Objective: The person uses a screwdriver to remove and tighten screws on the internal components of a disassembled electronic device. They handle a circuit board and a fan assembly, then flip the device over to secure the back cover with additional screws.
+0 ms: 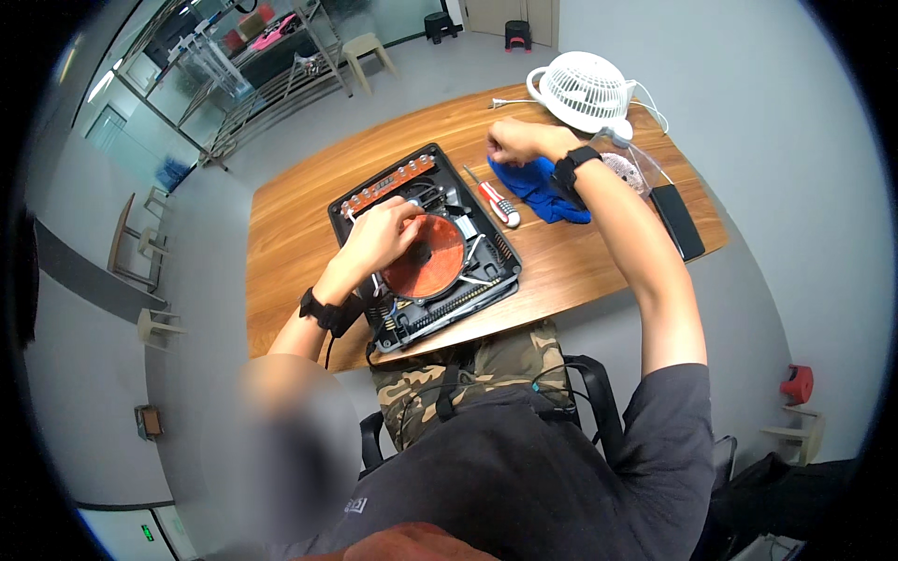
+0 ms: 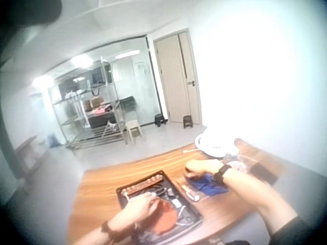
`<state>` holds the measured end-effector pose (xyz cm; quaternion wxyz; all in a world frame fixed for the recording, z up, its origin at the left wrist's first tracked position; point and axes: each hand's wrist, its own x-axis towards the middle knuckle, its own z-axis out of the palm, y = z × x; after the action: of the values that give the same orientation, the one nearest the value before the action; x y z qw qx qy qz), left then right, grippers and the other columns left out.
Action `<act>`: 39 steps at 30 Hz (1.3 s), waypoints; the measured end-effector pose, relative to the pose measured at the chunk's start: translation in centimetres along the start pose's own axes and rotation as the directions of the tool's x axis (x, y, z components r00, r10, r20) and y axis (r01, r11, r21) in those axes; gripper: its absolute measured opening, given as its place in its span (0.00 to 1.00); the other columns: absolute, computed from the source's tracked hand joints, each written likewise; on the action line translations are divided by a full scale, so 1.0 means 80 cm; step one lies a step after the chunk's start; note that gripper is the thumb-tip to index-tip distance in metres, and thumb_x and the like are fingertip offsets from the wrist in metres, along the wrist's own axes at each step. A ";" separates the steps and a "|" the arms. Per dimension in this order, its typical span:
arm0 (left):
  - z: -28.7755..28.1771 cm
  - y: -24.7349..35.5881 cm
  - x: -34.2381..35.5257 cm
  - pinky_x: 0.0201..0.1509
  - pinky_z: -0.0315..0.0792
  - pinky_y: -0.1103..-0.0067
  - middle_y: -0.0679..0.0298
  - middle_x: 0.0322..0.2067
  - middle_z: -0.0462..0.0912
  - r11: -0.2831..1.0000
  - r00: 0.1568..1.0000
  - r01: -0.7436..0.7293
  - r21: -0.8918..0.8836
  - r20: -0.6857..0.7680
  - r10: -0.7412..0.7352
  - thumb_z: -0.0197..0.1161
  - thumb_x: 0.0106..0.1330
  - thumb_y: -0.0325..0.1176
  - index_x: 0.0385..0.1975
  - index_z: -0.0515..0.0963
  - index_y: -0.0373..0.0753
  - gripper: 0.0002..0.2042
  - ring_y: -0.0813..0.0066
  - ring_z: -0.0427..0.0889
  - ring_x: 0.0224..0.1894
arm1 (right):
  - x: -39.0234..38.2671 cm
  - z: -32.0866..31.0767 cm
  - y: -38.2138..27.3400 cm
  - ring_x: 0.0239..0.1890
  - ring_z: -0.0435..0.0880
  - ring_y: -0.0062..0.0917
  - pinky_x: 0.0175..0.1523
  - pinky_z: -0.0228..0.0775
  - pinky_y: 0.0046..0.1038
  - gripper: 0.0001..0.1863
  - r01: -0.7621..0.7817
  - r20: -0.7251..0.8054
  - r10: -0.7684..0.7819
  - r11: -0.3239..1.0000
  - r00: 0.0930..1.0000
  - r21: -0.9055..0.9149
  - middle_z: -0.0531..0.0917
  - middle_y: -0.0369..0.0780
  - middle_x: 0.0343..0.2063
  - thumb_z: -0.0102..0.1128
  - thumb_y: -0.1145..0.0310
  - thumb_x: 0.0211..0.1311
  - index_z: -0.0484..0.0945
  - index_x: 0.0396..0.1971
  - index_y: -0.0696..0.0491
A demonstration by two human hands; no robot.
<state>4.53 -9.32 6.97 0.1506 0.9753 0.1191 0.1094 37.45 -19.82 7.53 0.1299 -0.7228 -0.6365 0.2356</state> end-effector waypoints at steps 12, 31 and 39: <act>-0.007 -0.062 0.002 0.56 0.77 0.63 0.53 0.46 0.82 0.981 0.980 0.170 0.095 -0.119 -0.159 0.66 0.67 0.35 0.47 0.84 0.36 0.13 0.50 0.81 0.51 | 0.084 0.020 -0.026 0.27 0.86 0.32 0.35 0.77 0.35 0.09 0.178 -0.101 -0.168 0.979 0.981 0.103 0.86 0.45 0.25 0.65 0.69 0.67 0.82 0.36 0.61; -0.001 -0.069 0.058 0.42 0.83 0.70 0.53 0.40 0.85 0.970 0.914 0.018 -0.242 -0.390 -0.114 0.73 0.64 0.30 0.45 0.81 0.31 0.14 0.62 0.88 0.38 | 0.096 0.035 -0.072 0.23 0.81 0.16 0.30 0.74 0.23 0.12 0.239 -0.139 -0.196 0.857 0.971 0.457 0.88 0.37 0.29 0.66 0.66 0.67 0.86 0.40 0.61; 0.012 -0.043 0.077 0.42 0.83 0.71 0.50 0.33 0.90 0.931 0.936 0.068 -0.359 -0.300 -0.184 0.75 0.62 0.32 0.41 0.85 0.32 0.12 0.61 0.91 0.36 | 0.073 0.050 -0.097 0.23 0.80 0.17 0.29 0.73 0.24 0.10 0.219 -0.176 -0.161 0.897 0.971 0.383 0.86 0.37 0.26 0.66 0.68 0.67 0.86 0.38 0.60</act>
<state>9.89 -4.75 6.02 0.3028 0.8922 0.1849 0.2795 29.21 -13.33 6.85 0.3416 -0.6299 -0.6318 0.2954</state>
